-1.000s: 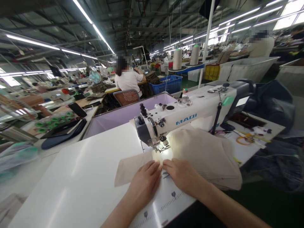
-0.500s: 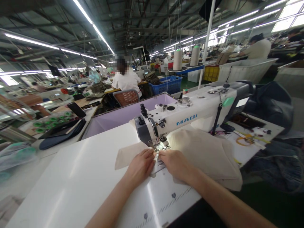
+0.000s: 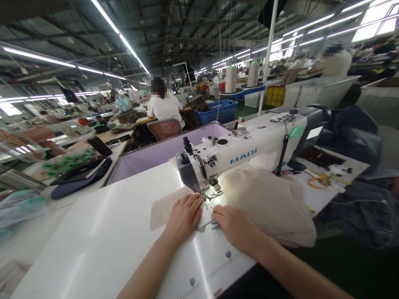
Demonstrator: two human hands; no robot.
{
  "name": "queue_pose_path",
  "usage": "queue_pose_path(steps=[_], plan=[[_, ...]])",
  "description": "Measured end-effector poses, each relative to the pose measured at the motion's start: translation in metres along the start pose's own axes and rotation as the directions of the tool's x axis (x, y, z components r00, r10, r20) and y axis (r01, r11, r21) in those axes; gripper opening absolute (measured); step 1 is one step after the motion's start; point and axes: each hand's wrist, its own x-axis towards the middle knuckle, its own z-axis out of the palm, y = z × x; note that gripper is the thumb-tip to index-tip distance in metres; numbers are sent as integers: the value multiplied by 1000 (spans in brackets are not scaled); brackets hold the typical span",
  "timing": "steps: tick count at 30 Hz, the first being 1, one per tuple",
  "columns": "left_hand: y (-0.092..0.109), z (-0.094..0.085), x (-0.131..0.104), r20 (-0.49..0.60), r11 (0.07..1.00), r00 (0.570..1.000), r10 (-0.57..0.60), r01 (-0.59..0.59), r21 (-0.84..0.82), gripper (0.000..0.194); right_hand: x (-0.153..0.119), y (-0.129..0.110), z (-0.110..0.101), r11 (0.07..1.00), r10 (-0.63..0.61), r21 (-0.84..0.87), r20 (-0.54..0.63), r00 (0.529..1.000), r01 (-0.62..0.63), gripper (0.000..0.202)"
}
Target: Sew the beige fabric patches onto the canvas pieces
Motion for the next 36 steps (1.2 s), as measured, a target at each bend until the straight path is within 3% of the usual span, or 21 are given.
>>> queue_pose_path(steps=[5,9,20,31,36], plan=[[35,-11,-7,83,998,996,-16,21,-62,19,-9,2,-5,997,46,70,-26,999,-44,25],[47,-4,-20,54,997,997,59,-56,-57,29,-15,1,-7,995,-3,96,24,1000,1,25],[39,-4,-35,-20,983,984,175,-175,-61,32,-14,0,-3,999,-42,16,26,999,42,21],[17,-4,-10,-52,982,981,188,-189,-21,25,11,7,-10,998,-22,-51,-1,1000,22,17],[9,-5,-4,-13,986,987,162,-163,-36,25,21,10,-10,998,-14,-62,-32,999,12,17]])
